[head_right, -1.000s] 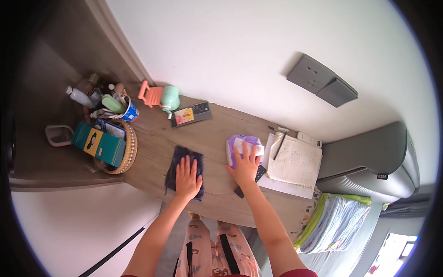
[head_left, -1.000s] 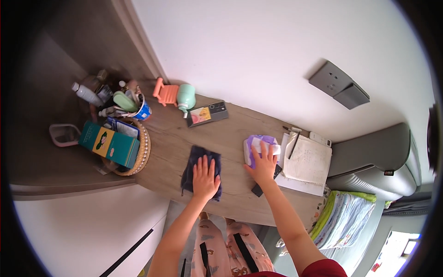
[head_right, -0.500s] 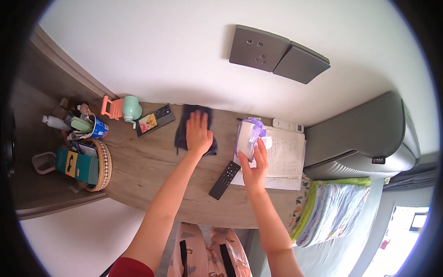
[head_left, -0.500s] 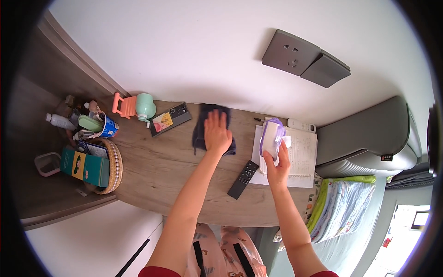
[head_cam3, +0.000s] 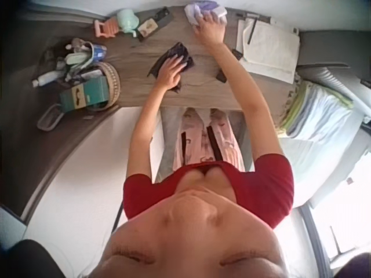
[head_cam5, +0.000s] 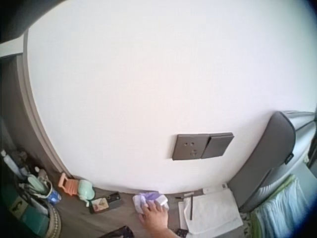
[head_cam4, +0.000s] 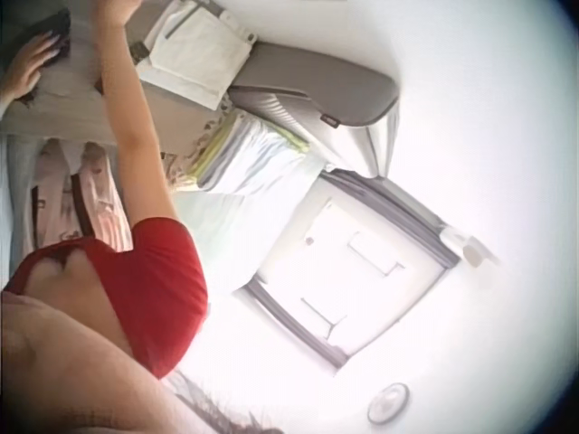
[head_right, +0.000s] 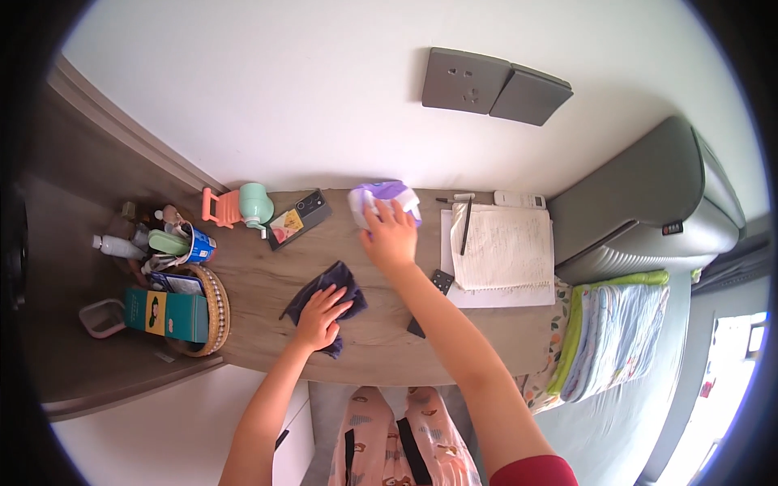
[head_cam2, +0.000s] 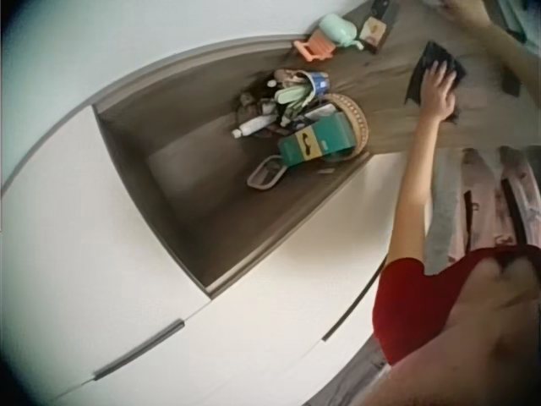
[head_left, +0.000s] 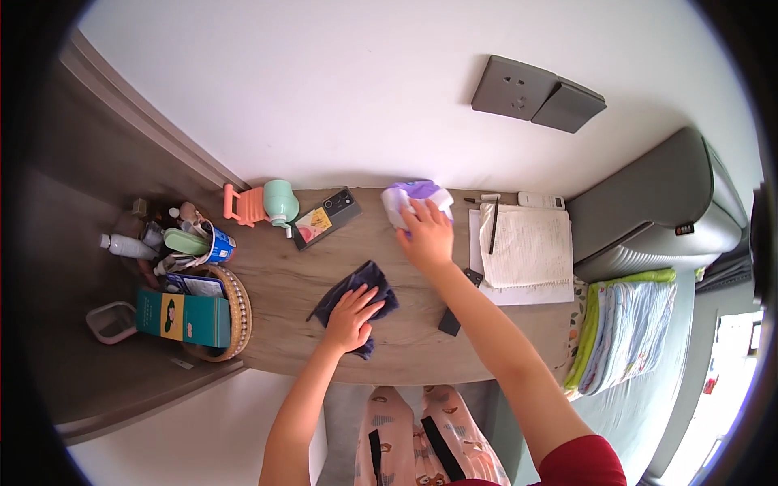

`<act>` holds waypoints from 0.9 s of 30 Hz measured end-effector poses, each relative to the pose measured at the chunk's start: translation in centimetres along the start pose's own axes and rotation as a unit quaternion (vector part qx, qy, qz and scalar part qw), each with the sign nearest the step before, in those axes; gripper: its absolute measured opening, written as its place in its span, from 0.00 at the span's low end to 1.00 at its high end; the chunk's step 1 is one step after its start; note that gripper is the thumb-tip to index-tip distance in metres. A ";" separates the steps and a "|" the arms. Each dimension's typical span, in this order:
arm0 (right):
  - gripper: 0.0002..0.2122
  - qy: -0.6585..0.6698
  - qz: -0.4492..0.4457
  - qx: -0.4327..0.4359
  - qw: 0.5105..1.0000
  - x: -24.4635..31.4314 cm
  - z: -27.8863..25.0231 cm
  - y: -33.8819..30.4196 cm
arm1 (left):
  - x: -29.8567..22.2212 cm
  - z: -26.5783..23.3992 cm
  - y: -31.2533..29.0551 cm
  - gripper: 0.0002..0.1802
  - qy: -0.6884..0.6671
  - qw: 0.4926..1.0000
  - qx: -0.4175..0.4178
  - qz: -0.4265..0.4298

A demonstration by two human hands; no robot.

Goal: The person uses a cloth to wipe the top surface of a bedside tabletop, opens a drawer beneath it, and arranges a large collection of socks on the tabletop and inside the drawer. The person then closes the drawer, wipes the table surface again, and wipes down the headboard of an adjacent bed.

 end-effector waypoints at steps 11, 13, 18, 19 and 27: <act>0.16 0.266 0.251 -0.098 0.925 -0.8 -7.5 -10.7 | 2.7 3.6 7.7 0.20 -0.092 0.940 -0.312 -0.100; 0.17 0.280 0.285 -0.107 0.910 -2.0 -9.3 -12.7 | 4.2 4.4 12.2 0.20 -0.084 0.927 -0.336 -0.145; 0.17 0.230 0.284 -0.112 0.924 -4.8 -11.4 -14.4 | 5.1 7.2 19.3 0.22 0.122 0.945 -0.241 -0.183; 0.17 0.225 0.287 -0.113 0.924 -5.5 -11.5 -14.4 | 4.6 7.8 20.0 0.23 0.152 0.944 -0.217 -0.196; 0.19 0.032 0.114 -0.083 0.990 -5.9 -9.1 -7.7 | 2.0 7.4 19.8 0.27 0.064 0.997 -0.027 0.044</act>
Point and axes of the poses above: each hand's wrist, its own y-axis towards the middle knuckle, its own z-axis out of the palm, x = y × z, the point moved 1 cm from there along y, towards the middle knuckle, and after that the axes turned 6 degrees about z, right-handed, at the moved point
